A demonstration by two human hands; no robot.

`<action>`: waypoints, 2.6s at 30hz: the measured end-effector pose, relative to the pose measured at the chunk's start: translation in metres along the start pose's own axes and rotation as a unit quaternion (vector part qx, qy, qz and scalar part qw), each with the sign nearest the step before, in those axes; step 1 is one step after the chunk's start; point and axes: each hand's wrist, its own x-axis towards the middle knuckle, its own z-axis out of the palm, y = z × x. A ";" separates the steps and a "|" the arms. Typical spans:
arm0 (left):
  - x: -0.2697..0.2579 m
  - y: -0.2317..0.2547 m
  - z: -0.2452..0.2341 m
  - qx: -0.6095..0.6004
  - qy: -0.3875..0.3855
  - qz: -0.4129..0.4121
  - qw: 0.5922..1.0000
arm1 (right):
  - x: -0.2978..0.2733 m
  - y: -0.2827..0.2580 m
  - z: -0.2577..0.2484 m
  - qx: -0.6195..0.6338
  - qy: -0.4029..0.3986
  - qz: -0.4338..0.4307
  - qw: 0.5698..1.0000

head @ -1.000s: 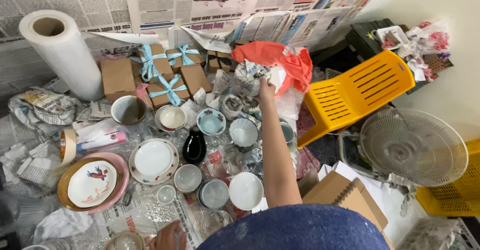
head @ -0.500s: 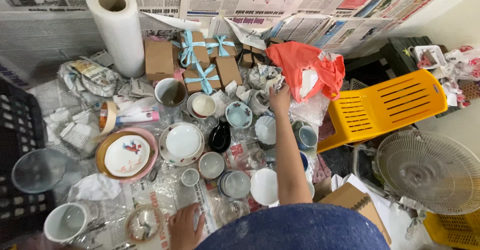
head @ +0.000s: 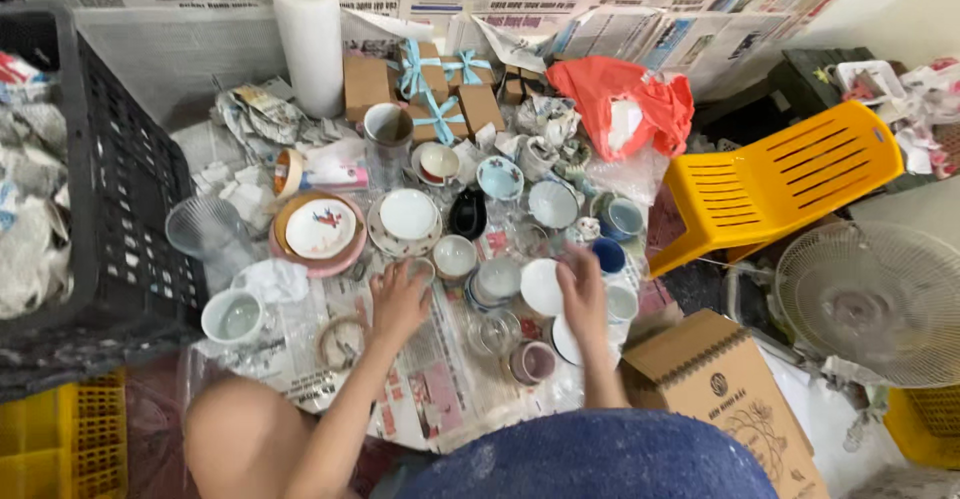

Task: The person sits on the floor and wraps small ceramic items, such as cups and bowls, in newspaper. They fold the paper around each item and secure it with clear tape, then place the wrapped items into a nearby plastic basket.

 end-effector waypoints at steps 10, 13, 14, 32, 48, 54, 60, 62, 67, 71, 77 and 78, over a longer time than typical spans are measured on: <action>-0.030 -0.025 0.028 -0.021 0.027 -0.012 0.999 | -0.191 -0.019 0.111 -0.125 -0.052 -0.070 0.988; -0.046 -0.018 0.018 -0.015 0.012 -0.016 1.000 | -0.201 -0.008 0.116 -0.096 -0.103 -0.006 0.990; -0.053 -0.013 0.013 -0.022 0.000 -0.015 1.000 | -0.205 -0.003 0.117 -0.112 -0.110 0.010 0.988; -0.110 -0.135 -0.132 0.069 0.179 -0.209 0.959 | -0.222 0.047 0.120 -0.158 -0.151 0.045 0.975; -0.131 0.071 -0.076 -0.057 -0.084 0.098 0.990 | -0.300 -0.014 -0.130 -0.293 0.077 0.023 0.953; -0.133 0.055 -0.047 0.012 -0.082 0.174 0.981 | -0.470 0.061 -0.160 -0.295 0.299 0.339 0.842; -0.121 0.098 -0.083 0.067 -0.119 0.179 0.974 | -0.575 0.128 -0.151 -0.367 0.284 0.298 0.834; -0.125 0.132 -0.103 0.117 -0.075 0.206 0.969 | -0.578 0.146 -0.142 -0.385 0.253 0.255 0.850; -0.149 0.243 -0.078 0.040 -0.112 0.325 0.938 | -0.555 0.175 -0.145 -0.384 0.341 0.356 0.781; -0.189 0.313 -0.006 -0.161 -0.312 0.424 0.835 | -0.577 0.170 -0.185 -0.171 0.459 0.401 0.774; -0.281 0.367 0.072 -0.163 -0.510 0.460 0.708 | -0.603 0.160 -0.167 0.102 0.339 0.394 0.848; -0.290 0.366 0.075 -0.162 -0.555 0.424 0.697 | -0.606 0.158 -0.161 0.094 0.276 0.409 0.865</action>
